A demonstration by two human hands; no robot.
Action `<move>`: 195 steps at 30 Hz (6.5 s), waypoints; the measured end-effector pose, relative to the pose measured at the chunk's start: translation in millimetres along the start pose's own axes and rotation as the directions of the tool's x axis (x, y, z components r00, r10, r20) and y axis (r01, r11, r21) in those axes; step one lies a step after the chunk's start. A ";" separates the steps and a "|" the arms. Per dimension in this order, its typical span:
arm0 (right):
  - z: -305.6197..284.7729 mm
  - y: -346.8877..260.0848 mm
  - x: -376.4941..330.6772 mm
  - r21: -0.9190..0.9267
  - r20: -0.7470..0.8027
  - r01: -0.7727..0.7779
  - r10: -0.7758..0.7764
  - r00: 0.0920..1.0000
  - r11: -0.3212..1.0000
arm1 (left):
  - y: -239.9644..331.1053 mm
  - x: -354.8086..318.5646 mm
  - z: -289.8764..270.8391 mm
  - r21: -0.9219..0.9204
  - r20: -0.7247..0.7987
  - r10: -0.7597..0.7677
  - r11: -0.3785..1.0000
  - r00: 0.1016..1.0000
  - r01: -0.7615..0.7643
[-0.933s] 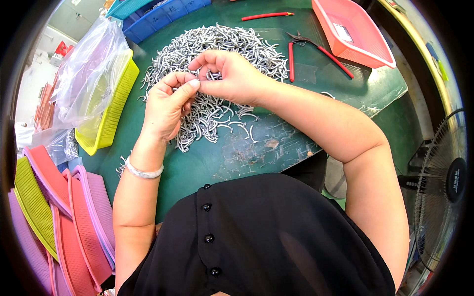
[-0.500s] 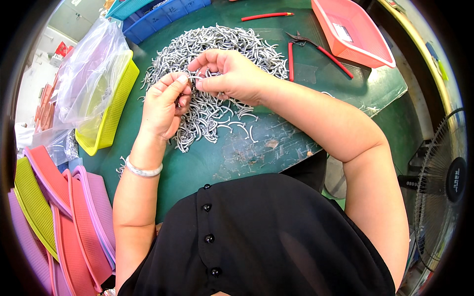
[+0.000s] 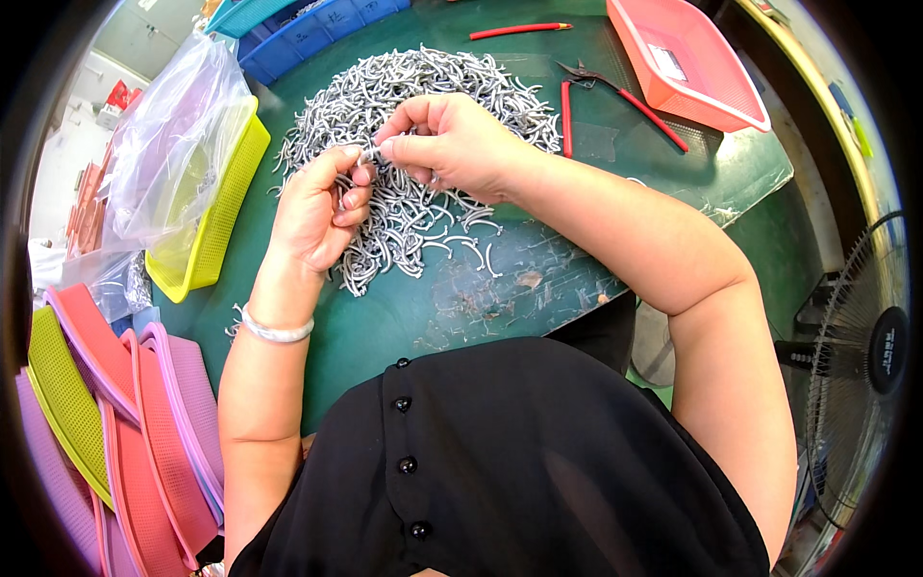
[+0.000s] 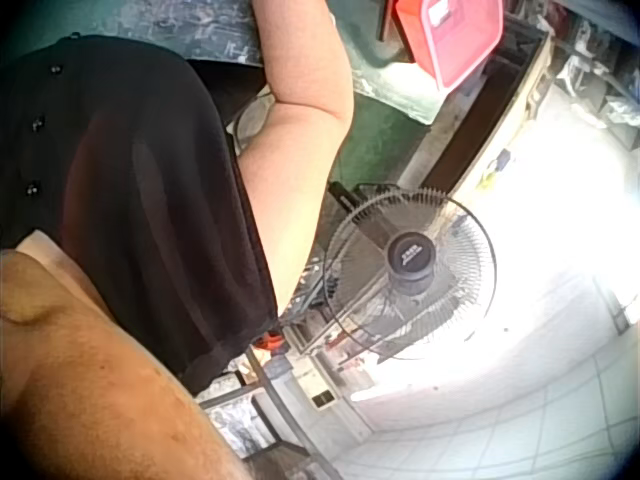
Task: The person sits at a green workbench and repeatedly picks up small silver metal hooks from a large pile. They manipulate the hooks with both hands, appearing to link or adjust them, and place the finished units back onto the pile. The process is repetitive and involves handling the metal pieces one at a time.
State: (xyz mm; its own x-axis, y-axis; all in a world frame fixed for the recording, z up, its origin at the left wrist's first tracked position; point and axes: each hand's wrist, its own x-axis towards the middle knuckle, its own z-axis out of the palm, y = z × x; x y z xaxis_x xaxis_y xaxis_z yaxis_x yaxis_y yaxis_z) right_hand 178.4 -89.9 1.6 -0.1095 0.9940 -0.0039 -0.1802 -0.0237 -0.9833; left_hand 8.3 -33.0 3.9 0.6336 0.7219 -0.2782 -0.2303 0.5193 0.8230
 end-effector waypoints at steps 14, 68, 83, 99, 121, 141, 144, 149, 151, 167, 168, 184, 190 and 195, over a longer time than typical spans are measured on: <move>0.6 -0.8 0.0 0.047 0.043 0.000 -0.002 0.999 0.999 | 1.7 -5.0 5.9 0.271 -0.014 0.066 0.961 0.998 -0.059; 1.7 -3.3 -4.8 0.051 0.083 0.108 -0.112 0.990 0.993 | -8.4 -2.8 8.5 0.713 0.427 0.747 0.067 0.509 -0.698; -3.4 -15.1 -2.8 0.139 0.100 -0.092 0.079 0.992 0.986 | 154.8 182.3 13.4 -0.035 -0.482 0.301 0.932 0.823 -0.362; -15.5 -17.6 -1.2 0.265 0.159 -0.047 0.005 0.987 0.963 | 51.2 18.7 49.2 0.423 0.114 0.041 0.902 0.993 -0.086; 2.7 -6.1 -5.9 0.081 0.218 -0.004 -0.014 0.976 0.997 | -9.3 -2.9 9.1 0.561 0.095 0.382 0.742 0.919 -0.366; -3.8 -7.3 -4.3 0.159 0.254 -0.104 0.061 0.965 0.982 | -5.6 -7.6 9.5 0.434 0.116 0.480 0.763 0.870 -0.479; -3.5 -9.9 -4.6 0.180 0.224 -0.168 0.126 0.966 0.969 | -4.1 -4.5 2.2 0.414 0.113 0.524 0.747 0.844 -0.519; -0.8 -9.8 -4.6 0.099 0.137 -0.143 0.129 0.982 0.985 | -5.7 -3.2 0.4 0.417 0.139 0.550 0.722 0.823 -0.553; 1.8 -10.0 -5.2 0.017 0.092 -0.115 0.113 0.989 0.993 | -7.5 -2.6 0.1 0.429 0.134 0.559 0.712 0.819 -0.556; 6.2 -10.9 -8.2 -0.130 0.021 -0.007 0.009 1.000 0.992 | -8.2 -3.7 1.1 0.284 0.087 0.470 0.834 0.879 -0.474; 5.5 -11.2 -8.7 -0.104 0.032 -0.012 0.015 0.999 0.994 | -9.0 -2.4 -0.2 0.280 0.093 0.481 0.828 0.872 -0.486; 3.6 -12.7 -7.2 -0.006 0.091 -0.133 0.133 0.987 0.991 | -6.2 1.5 0.6 0.140 -0.008 0.387 0.913 0.922 -0.382; 3.1 -11.6 -6.8 0.004 0.129 -0.123 0.122 0.984 0.992 | -8.0 3.4 -2.1 0.149 0.010 0.404 0.904 0.915 -0.400; -0.3 -10.3 -6.5 0.055 0.176 -0.103 0.092 0.980 0.993 | -4.4 3.0 -9.2 -0.098 0.119 0.210 0.975 0.970 -0.199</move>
State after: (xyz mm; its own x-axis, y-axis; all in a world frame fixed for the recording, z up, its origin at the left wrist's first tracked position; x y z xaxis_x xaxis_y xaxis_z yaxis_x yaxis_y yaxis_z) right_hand 181.2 -96.1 11.7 -0.2959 0.9532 -0.0620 -0.2215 -0.1316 -0.9662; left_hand 4.4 -28.9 -5.1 0.6544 0.7552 -0.0377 -0.4235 0.4073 0.8091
